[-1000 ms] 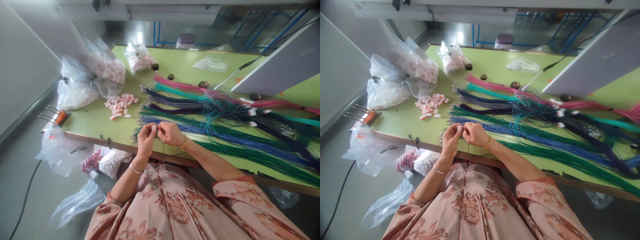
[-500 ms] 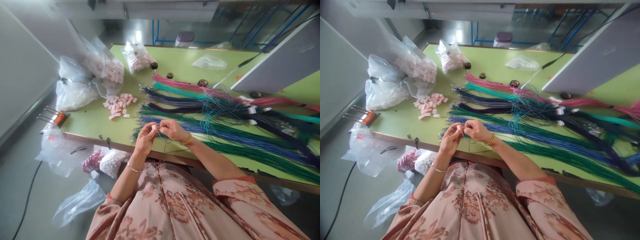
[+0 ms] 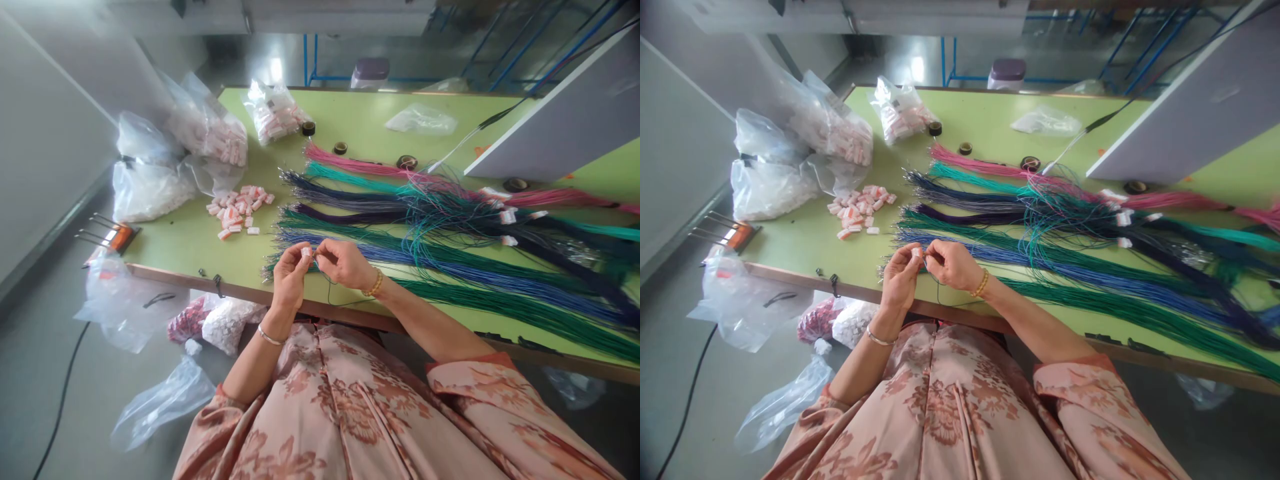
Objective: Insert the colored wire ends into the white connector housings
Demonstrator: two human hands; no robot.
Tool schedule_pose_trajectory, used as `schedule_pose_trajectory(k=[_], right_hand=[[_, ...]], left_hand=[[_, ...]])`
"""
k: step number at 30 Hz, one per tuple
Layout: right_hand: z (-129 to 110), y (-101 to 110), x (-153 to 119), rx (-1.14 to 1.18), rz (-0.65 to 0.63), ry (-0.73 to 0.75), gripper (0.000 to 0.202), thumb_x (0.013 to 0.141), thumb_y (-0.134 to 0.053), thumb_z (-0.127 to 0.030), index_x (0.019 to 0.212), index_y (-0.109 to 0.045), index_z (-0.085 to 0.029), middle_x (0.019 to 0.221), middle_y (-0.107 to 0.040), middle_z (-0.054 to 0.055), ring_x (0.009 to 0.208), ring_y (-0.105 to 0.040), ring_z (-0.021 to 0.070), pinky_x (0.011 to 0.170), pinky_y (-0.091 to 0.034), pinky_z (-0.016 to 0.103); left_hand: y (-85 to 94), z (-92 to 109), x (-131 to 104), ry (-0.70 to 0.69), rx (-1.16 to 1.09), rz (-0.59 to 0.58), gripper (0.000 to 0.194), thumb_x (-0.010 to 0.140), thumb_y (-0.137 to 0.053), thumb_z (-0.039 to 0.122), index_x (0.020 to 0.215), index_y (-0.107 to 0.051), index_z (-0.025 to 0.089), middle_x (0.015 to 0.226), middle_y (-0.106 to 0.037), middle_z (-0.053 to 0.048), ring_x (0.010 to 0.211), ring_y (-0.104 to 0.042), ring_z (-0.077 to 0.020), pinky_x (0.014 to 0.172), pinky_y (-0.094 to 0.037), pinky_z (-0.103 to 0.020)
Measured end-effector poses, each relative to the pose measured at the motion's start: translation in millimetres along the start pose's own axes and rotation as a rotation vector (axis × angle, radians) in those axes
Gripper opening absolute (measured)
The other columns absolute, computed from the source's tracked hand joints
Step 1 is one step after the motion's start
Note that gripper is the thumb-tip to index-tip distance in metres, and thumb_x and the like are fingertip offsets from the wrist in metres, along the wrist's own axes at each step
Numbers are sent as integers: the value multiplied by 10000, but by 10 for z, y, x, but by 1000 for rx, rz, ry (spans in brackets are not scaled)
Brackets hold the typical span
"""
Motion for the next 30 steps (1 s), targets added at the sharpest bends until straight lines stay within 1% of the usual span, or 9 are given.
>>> schedule_pose_trajectory(k=[3, 5, 16, 18, 21, 24, 26, 28, 30], right_hand=[[-100, -3, -27, -180, 37, 147, 141, 846, -481, -283, 731, -478, -202, 641, -533, 1, 581, -423, 113, 597, -337, 248], [-104, -40, -39, -263, 45, 176, 123, 850, -460, -253, 735, -463, -208, 652, -547, 14, 586, -440, 123, 606, -339, 253], [-27, -45, -25, -363, 92, 120, 153, 872, -434, -268, 730, -442, -212, 650, -547, 25, 568, -439, 129, 593, -301, 257], [-20, -54, -26, -364, 87, 119, 144, 866, -438, -258, 732, -456, -206, 660, -557, 32, 581, -446, 131, 597, -302, 259], [-3, -21, -14, -260, 43, 102, 166, 876, -455, -276, 738, -492, -193, 636, -549, 8, 564, -424, 115, 590, -316, 246], [68, 128, 81, -137, -24, 44, 218, 891, -478, -335, 759, -551, -178, 603, -532, -22, 533, -398, 99, 558, -316, 230], [172, 332, 215, -138, 18, -8, 242, 902, -480, -356, 804, -598, -168, 629, -560, -17, 550, -426, 102, 568, -334, 230], [321, 557, 384, -255, 115, -68, 224, 896, -498, -328, 836, -637, -163, 707, -617, 9, 610, -485, 114, 619, -364, 241], [511, 657, 560, -432, 110, -147, 166, 855, -563, -292, 853, -674, -168, 810, -663, 37, 683, -534, 131, 660, -375, 254]], left_hand=[[3, 11, 15, 34, -11, 1, 343, 642, -854, 367, 910, -725, 197, 793, -664, -3, 730, -580, -90, 750, -460, -232], [-1, 14, 14, 33, -5, 10, 335, 649, -850, 364, 905, -721, 191, 789, -660, 0, 734, -577, -89, 747, -453, -228], [-53, -5, 13, -6, 38, 66, 321, 657, -842, 360, 894, -720, 181, 787, -650, 11, 737, -558, -79, 728, -427, -213], [-52, -25, 25, 11, 25, 71, 325, 647, -848, 352, 887, -718, 175, 773, -643, 13, 722, -552, -75, 709, -423, -208], [-73, -70, 54, 82, -37, 47, 348, 625, -858, 342, 890, -709, 173, 776, -646, 9, 698, -553, -75, 681, -427, -209], [-93, -80, 109, 118, -85, 28, 337, 628, -854, 314, 892, -703, 169, 806, -652, 6, 677, -540, -61, 667, -429, -199], [-82, -97, 159, 134, -98, 29, 320, 639, -846, 284, 898, -701, 164, 811, -646, 9, 665, -528, -49, 654, -422, -190], [-50, -140, 209, 161, -103, 38, 308, 646, -837, 253, 904, -695, 160, 805, -638, 11, 660, -527, -45, 639, -416, -189], [-9, -188, 250, 186, -103, 49, 301, 650, -829, 234, 904, -687, 158, 801, -630, 13, 653, -528, -44, 631, -415, -193]])
Point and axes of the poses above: each hand's wrist, its own x-axis towards the middle knuckle, its own y-axis out of the back of the hand, z = x × y, the point moved 7 cm from there along x, towards the middle knuckle
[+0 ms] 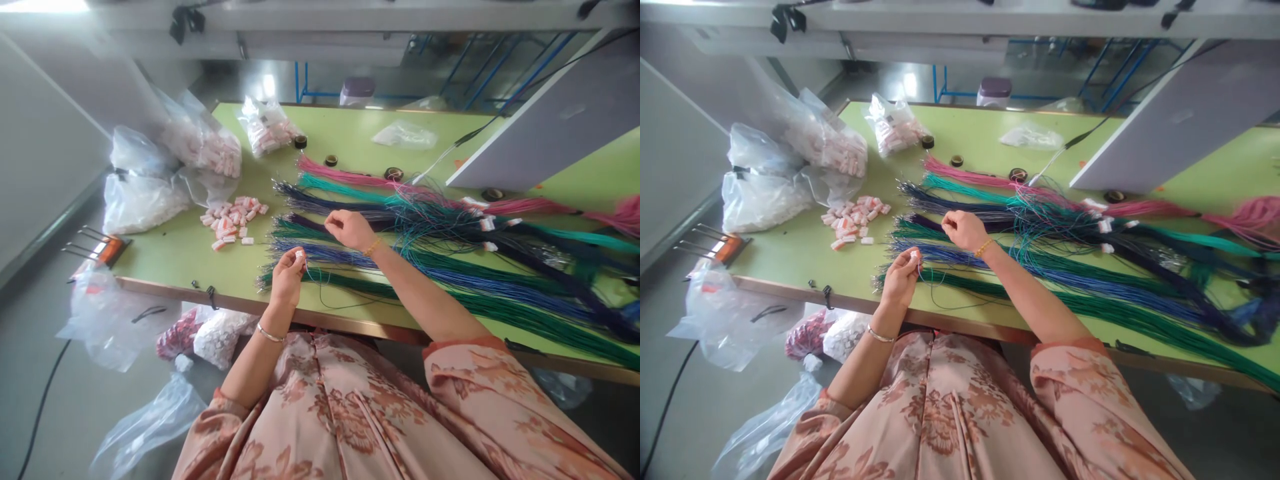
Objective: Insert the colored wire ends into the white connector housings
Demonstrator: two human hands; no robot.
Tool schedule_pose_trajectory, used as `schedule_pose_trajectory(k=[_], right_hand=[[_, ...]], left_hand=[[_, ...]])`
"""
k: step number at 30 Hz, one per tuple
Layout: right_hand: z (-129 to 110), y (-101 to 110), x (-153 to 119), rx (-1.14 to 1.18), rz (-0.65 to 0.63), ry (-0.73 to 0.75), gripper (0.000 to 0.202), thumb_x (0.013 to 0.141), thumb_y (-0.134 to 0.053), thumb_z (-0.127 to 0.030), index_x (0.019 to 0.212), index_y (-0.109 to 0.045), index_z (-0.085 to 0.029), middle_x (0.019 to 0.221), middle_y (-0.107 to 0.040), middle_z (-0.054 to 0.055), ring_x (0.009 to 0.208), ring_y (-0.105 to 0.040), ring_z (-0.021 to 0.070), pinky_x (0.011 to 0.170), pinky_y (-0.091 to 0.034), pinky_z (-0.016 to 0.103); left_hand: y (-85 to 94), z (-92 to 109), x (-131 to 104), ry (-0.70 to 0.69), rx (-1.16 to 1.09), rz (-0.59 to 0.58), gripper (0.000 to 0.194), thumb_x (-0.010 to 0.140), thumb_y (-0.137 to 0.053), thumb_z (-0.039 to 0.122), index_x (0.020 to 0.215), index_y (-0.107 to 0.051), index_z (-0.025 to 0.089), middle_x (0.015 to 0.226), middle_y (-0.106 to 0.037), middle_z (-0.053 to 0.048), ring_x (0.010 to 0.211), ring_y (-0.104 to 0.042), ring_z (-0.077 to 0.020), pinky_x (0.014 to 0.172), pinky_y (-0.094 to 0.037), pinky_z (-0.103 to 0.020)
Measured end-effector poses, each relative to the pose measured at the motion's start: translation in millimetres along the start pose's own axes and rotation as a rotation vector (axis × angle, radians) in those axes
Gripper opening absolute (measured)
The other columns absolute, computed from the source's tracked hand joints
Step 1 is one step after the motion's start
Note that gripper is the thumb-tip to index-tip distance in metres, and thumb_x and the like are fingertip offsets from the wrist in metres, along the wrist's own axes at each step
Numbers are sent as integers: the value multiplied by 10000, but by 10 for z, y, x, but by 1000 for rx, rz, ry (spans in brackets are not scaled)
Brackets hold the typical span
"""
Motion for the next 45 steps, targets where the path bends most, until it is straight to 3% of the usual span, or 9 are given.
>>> schedule_pose_trajectory(k=[5, 11, 14, 19, 24, 30, 35, 45], right_hand=[[248, -252, 278, -288, -136, -82, 168, 852, -598, -312, 886, -707, -188, 974, -684, 64, 808, -581, 162, 668, -361, 267], [186, -361, 288, -444, -174, 4, 232, 941, -481, -292, 983, -673, -170, 1043, -675, 110, 881, -608, 200, 676, -358, 291], [132, -367, 277, -562, -196, 64, 285, 960, -385, -219, 1065, -637, -134, 1078, -659, 157, 906, -620, 236, 679, -363, 309], [128, -219, 278, -623, -163, 55, 284, 917, -403, -162, 1122, -590, -103, 1081, -657, 198, 914, -623, 268, 684, -362, 313], [59, -115, 359, -330, -144, 14, 198, 896, -455, -205, 964, -632, -146, 860, -703, 105, 722, -588, 193, 646, -348, 286], [-480, -283, 516, 141, -121, 199, 116, 798, -531, -242, 776, -603, -154, 697, -616, 8, 624, -496, 113, 628, -369, 239], [-780, -322, 467, 400, -148, 214, 132, 753, -547, -279, 738, -577, -152, 648, -556, -16, 595, -450, 97, 594, -365, 234], [-540, -271, -176, 549, -119, 71, 156, 687, -608, -303, 677, -590, -149, 593, -531, -18, 548, -397, 78, 504, -322, 207]], left_hand=[[53, -33, 51, 23, -13, -1, 326, 626, -840, 238, 896, -681, 148, 796, -627, 10, 652, -541, -48, 641, -431, -203], [47, -35, 49, 22, -12, -8, 335, 616, -843, 250, 888, -682, 142, 766, -622, 13, 645, -539, -50, 638, -433, -199], [55, -48, 50, 22, -6, -15, 328, 633, -832, 248, 903, -680, 139, 773, -622, 11, 645, -538, -48, 647, -435, -203], [73, -62, 59, 16, -17, -32, 332, 627, -833, 251, 901, -682, 138, 781, -626, 6, 654, -538, -51, 647, -432, -205], [73, -62, 58, 19, -11, -31, 338, 616, -838, 254, 900, -691, 143, 778, -634, 5, 658, -537, -57, 651, -435, -209], [76, -74, 40, 37, -32, -11, 364, 590, -855, 248, 899, -690, 148, 802, -651, 3, 696, -570, -66, 683, -445, -216], [110, -101, 52, 58, -52, 9, 337, 608, -848, 223, 897, -691, 152, 836, -662, -1, 713, -579, -64, 690, -439, -214], [57, -46, 54, 56, -214, -68, 297, 652, -803, 131, 927, -692, 142, 803, -636, 7, 683, -555, -56, 675, -430, -194]])
Point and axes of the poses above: each hand's wrist, its own x-axis towards the middle knuckle, its own y-axis out of the back of the hand, z = x × y, the point moved 7 cm from there along x, towards the middle knuckle
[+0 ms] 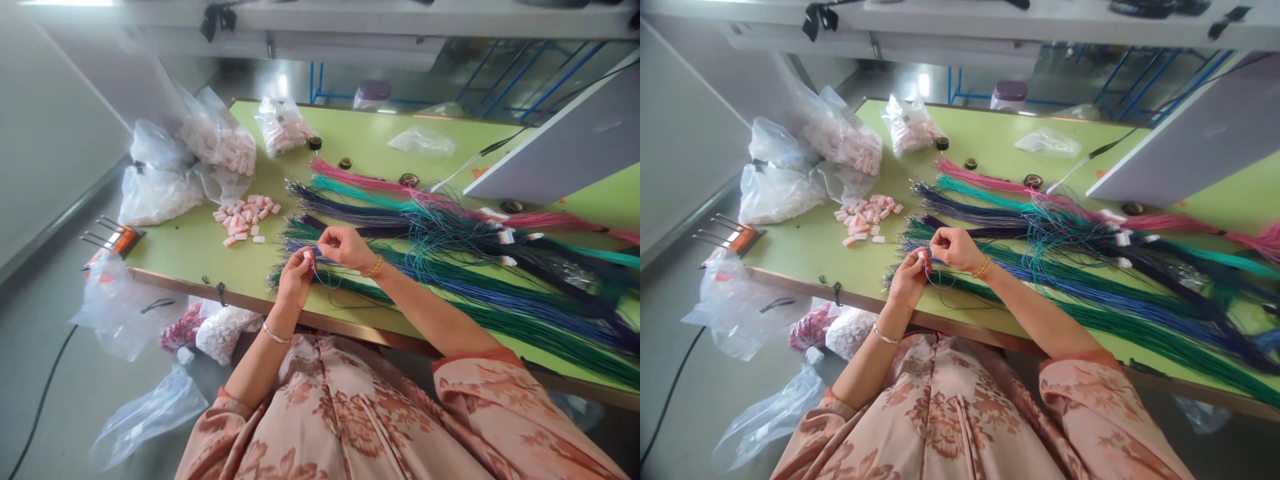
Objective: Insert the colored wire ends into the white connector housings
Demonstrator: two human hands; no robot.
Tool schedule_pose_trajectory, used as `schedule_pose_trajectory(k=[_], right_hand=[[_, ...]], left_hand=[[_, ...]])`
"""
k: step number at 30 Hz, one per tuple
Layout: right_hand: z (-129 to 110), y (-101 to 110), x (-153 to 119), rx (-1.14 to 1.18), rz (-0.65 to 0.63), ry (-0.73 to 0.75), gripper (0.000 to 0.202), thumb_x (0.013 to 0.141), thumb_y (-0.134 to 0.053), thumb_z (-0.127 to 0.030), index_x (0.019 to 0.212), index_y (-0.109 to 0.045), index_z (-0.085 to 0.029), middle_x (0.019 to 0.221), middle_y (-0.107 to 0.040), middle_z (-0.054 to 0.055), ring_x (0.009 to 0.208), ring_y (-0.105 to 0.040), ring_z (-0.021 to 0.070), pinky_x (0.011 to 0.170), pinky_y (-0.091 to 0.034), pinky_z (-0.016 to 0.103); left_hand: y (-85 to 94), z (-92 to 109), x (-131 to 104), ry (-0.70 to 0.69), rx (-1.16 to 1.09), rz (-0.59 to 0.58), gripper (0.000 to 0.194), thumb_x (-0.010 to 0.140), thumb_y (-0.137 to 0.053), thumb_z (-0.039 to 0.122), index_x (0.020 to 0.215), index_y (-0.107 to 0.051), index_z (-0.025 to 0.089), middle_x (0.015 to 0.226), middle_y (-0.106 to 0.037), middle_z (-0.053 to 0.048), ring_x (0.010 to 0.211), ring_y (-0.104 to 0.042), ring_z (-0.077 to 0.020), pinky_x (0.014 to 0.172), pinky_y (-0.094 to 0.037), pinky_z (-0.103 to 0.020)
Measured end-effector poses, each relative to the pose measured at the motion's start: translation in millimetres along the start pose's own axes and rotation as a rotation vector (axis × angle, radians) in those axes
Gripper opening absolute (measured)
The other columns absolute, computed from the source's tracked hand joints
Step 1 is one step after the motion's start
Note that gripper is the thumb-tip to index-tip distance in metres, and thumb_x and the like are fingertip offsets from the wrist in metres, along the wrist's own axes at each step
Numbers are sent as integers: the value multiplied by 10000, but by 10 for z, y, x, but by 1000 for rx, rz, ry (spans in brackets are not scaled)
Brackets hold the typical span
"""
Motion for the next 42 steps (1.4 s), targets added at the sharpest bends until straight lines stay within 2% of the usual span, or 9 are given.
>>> schedule_pose_trajectory(k=[7, 14, 25, 30, 33, 40, 42], right_hand=[[99, -9, -206, -92, 88, 13, 123, 673, -581, -275, 650, -581, -154, 554, -472, -41, 516, -315, 62, 486, -268, 211], [163, -26, -248, -146, 90, 26, 101, 670, -581, -251, 656, -591, -151, 566, -505, -34, 534, -359, 68, 513, -298, 207], [173, -103, -288, -118, 93, 67, 164, 733, -582, -303, 659, -575, -157, 550, -482, -40, 503, -325, 64, 493, -272, 213], [194, -147, -292, -136, 16, 99, 155, 780, -566, -294, 732, -611, -154, 619, -572, -11, 537, -421, 82, 532, -329, 215], [177, -126, -298, -165, 12, 114, 137, 789, -546, -273, 738, -602, -159, 608, -570, -14, 531, -425, 85, 541, -334, 217], [145, -106, -368, -296, 89, 159, 140, 773, -539, -253, 657, -535, -176, 593, -542, -8, 528, -395, 92, 547, -306, 236], [153, -69, -367, -290, 61, 132, 143, 773, -544, -260, 661, -550, -171, 574, -535, -17, 511, -384, 88, 536, -301, 236]], left_hand=[[-75, -12, -49, 53, -2, -17, 264, 699, -750, 98, 946, -686, 166, 826, -633, 8, 703, -569, -62, 689, -446, -187], [-58, -34, -47, 43, 31, -22, 285, 697, -768, 126, 958, -668, 178, 833, -628, 14, 713, -583, -63, 732, -460, -204], [-63, -23, -80, -44, 152, 3, 328, 612, -856, 212, 898, -701, 176, 800, -653, 14, 712, -582, -69, 723, -440, -210], [-35, 6, -64, -57, 190, 69, 329, 585, -870, 237, 859, -703, 163, 735, -640, 21, 652, -559, -62, 673, -429, -206], [-60, 34, -61, -64, 194, 62, 347, 577, -877, 259, 864, -708, 160, 732, -643, 17, 644, -555, -61, 666, -426, -208], [-135, -29, -108, -77, 266, 73, 361, 565, -884, 280, 850, -698, 159, 772, -668, 5, 699, -577, -79, 684, -432, -211], [-167, -52, -97, -55, 272, 55, 352, 569, -878, 262, 851, -697, 154, 777, -668, 2, 698, -576, -80, 686, -434, -212]])
Point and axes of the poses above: each hand's wrist, its own x-axis towards the middle knuckle, its own y-axis out of the back of the hand, z = x × y, the point moved 7 cm from there along x, towards the middle knuckle
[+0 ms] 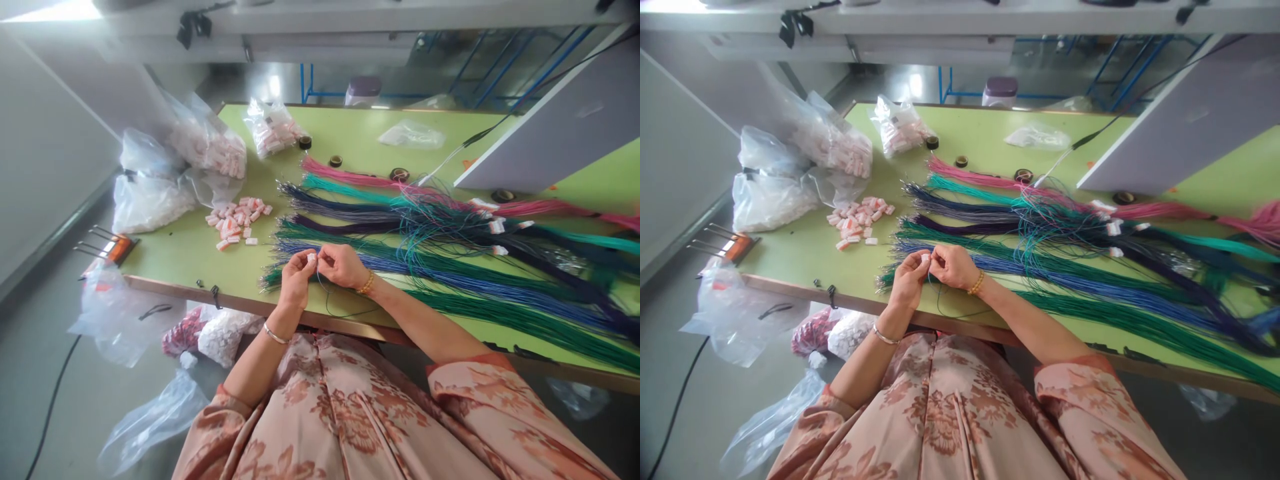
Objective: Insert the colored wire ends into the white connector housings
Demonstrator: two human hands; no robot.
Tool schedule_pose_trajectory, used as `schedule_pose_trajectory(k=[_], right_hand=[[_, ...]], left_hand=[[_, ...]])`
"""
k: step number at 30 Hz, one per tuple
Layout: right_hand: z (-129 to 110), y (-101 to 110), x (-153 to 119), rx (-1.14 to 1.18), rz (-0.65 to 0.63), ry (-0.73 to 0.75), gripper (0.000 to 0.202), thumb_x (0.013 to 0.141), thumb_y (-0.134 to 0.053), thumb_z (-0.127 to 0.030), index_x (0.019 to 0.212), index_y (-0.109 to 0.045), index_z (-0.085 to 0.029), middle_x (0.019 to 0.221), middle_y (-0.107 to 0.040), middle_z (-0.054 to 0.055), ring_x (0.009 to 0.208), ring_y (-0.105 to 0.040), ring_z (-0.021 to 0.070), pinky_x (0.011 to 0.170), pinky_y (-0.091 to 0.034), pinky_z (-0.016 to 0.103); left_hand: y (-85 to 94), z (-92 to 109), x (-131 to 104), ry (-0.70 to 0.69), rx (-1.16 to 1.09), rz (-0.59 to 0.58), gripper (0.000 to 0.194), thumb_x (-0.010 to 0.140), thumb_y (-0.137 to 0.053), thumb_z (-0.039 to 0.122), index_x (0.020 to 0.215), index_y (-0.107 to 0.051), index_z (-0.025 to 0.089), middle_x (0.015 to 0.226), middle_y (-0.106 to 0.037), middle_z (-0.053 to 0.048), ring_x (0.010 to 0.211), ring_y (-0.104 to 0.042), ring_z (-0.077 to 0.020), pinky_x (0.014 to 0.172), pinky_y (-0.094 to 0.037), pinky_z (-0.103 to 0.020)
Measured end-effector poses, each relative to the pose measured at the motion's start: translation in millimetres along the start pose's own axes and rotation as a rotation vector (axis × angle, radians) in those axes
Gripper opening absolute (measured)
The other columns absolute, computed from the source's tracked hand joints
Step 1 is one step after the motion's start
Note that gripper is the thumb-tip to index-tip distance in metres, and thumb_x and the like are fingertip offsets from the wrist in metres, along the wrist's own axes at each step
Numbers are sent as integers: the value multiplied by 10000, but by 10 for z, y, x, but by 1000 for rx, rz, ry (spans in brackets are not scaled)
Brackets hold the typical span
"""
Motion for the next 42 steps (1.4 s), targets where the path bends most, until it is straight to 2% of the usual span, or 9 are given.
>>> schedule_pose_trajectory(k=[4, 8, 11, 14, 22, 28, 31, 36, 42], right_hand=[[91, 225, 195, 82, -73, -35, 183, 810, -541, -299, 753, -636, -153, 610, -586, -12, 533, -440, 94, 547, -341, 225], [389, 571, 640, -91, 61, -90, 203, 832, -545, -281, 848, -696, -145, 755, -670, 36, 638, -529, 129, 628, -401, 244], [685, 548, 954, -373, 28, -177, 185, 814, -569, -213, 869, -736, -153, 847, -698, 65, 732, -569, 160, 706, -416, 267], [830, 337, 1158, -537, -69, -178, 225, 848, -555, -219, 933, -759, -174, 974, -698, 86, 844, -596, 187, 750, -418, 282], [745, -74, 1415, -664, -212, -95, 298, 937, -458, -276, 1024, -732, -198, 1104, -643, 104, 960, -585, 215, 765, -421, 298], [635, -163, 1402, -813, -287, 0, 292, 891, -471, -174, 1113, -632, -72, 1181, -589, 214, 1060, -548, 277, 876, -404, 352], [610, -120, 1384, -853, -285, -4, 360, 851, -484, -120, 1190, -561, -30, 1168, -600, 251, 1060, -563, 303, 885, -399, 369], [651, 122, 1382, -760, -219, -212, 294, 880, -449, -134, 1131, -589, -75, 1001, -692, 203, 881, -632, 270, 741, -415, 326], [326, 368, 1173, -379, -32, -59, 135, 835, -516, -192, 856, -636, -134, 782, -686, 83, 669, -561, 158, 659, -399, 266]], left_hand=[[-6, 24, 93, 5, -55, -11, 288, 634, -832, 208, 881, -698, 145, 772, -649, 7, 643, -534, -53, 650, -412, -201], [60, 4, 196, 32, -104, 27, 249, 660, -802, 152, 881, -687, 138, 779, -629, 6, 641, -531, -50, 636, -401, -204], [88, -20, 217, 47, -107, 34, 260, 650, -808, 151, 880, -688, 136, 779, -627, 2, 646, -533, -52, 635, -403, -203], [102, -36, 212, 57, -100, 33, 281, 627, -823, 172, 876, -695, 139, 780, -631, 5, 650, -533, -51, 640, -411, -197], [113, -57, 224, 62, -89, 27, 310, 614, -831, 194, 886, -695, 133, 772, -630, 10, 637, -537, -46, 641, -418, -195], [108, -54, 198, 77, -95, 18, 270, 645, -811, 170, 885, -692, 136, 775, -638, 6, 632, -539, -49, 652, -424, -202], [115, -58, 195, 89, -111, 24, 261, 654, -803, 157, 888, -688, 134, 786, -643, 2, 644, -547, -53, 658, -424, -204], [110, -68, 202, 90, -114, 14, 258, 661, -800, 155, 892, -687, 134, 783, -633, 1, 648, -534, -55, 665, -419, -213], [62, -7, 204, 58, -143, 18, 252, 669, -791, 160, 896, -683, 143, 792, -623, 4, 652, -522, -53, 643, -419, -200]])
Point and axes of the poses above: each hand's wrist, its own x-axis towards the middle knuckle, its own y-axis out of the back of the hand, z = x × y, the point moved 7 cm from there along x, towards the middle knuckle
